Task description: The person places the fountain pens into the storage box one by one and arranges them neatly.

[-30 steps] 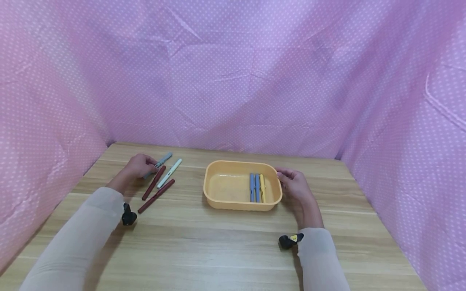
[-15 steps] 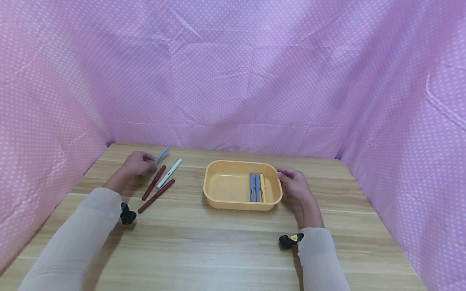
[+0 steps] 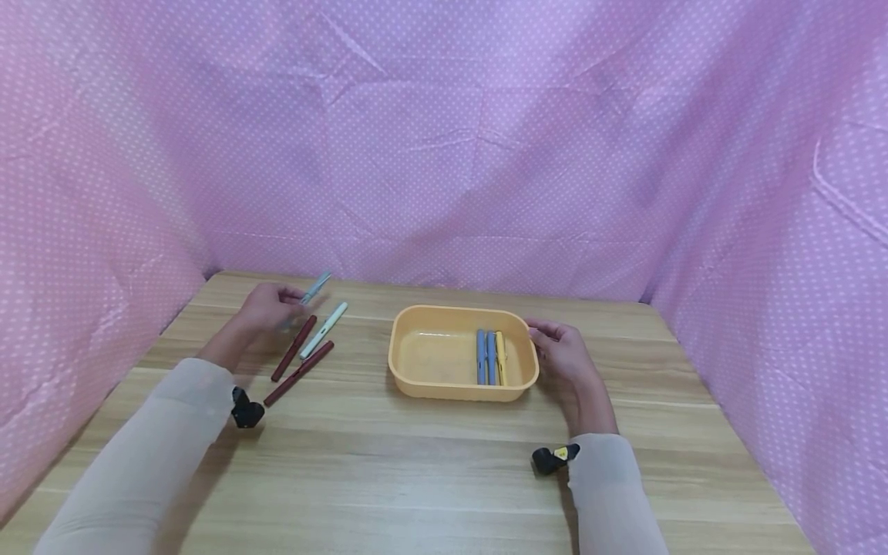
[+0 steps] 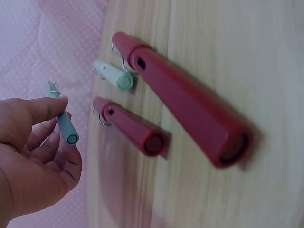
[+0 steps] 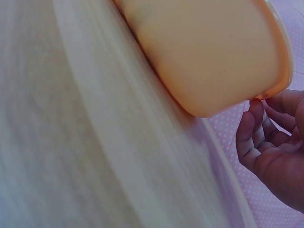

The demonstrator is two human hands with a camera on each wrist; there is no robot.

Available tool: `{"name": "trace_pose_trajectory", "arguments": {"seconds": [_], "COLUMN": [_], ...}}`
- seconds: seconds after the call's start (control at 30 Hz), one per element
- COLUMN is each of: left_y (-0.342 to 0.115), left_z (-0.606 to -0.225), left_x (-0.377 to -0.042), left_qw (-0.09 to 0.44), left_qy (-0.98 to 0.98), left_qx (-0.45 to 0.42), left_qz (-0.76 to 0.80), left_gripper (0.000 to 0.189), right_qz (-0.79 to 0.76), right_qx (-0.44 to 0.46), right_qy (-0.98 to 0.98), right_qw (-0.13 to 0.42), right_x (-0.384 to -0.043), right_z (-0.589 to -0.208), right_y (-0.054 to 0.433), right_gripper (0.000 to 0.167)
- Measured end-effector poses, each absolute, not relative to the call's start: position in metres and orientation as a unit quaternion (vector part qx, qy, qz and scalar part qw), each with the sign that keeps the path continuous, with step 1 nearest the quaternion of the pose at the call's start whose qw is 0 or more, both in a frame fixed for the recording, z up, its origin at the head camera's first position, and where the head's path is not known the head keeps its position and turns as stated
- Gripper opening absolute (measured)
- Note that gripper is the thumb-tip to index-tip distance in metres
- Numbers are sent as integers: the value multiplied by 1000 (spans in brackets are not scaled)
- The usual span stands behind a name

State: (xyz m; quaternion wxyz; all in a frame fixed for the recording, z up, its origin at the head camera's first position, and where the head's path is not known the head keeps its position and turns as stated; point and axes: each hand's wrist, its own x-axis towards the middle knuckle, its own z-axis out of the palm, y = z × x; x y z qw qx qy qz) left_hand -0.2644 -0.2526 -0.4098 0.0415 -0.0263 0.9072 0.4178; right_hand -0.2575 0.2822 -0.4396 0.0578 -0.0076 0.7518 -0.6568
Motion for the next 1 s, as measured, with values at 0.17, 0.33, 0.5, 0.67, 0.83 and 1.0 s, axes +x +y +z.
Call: {"name": "trace_pose_trajectory", "arguments": {"seconds": [0.17, 0.33, 0.5, 0.67, 0.83, 1.0], "left_y": [-244, -238, -231, -223, -215, -207], "left_z": [-406, -403, -400, -399, -399, -398], "left_x": [-269, -274, -278, -284, -288, -290], "left_qw": [36, 39, 45, 54, 54, 53], "left_qy": [900, 896, 887, 882, 886, 885], "left_qx": [-15, -5, 12, 20, 21, 35], "left_qz": [434, 443, 460, 468, 461, 461], "left_gripper": [42, 44, 47, 48, 48, 47], "right_qz": [-660, -668, -669, -667, -665, -671], "right_qx": [2, 10, 17, 18, 17, 24], "right_qy": [749, 743, 741, 743, 745, 740], "right_qw": [53, 52, 51, 49, 49, 47], "right_x": [-258, -259, -260, -260, -261, -263], "right_z": [-439, -438, -437, -436, -437, -439], "right_y": [279, 276, 274, 272, 269, 267], "right_gripper": [34, 34, 32, 33, 33, 32]}}
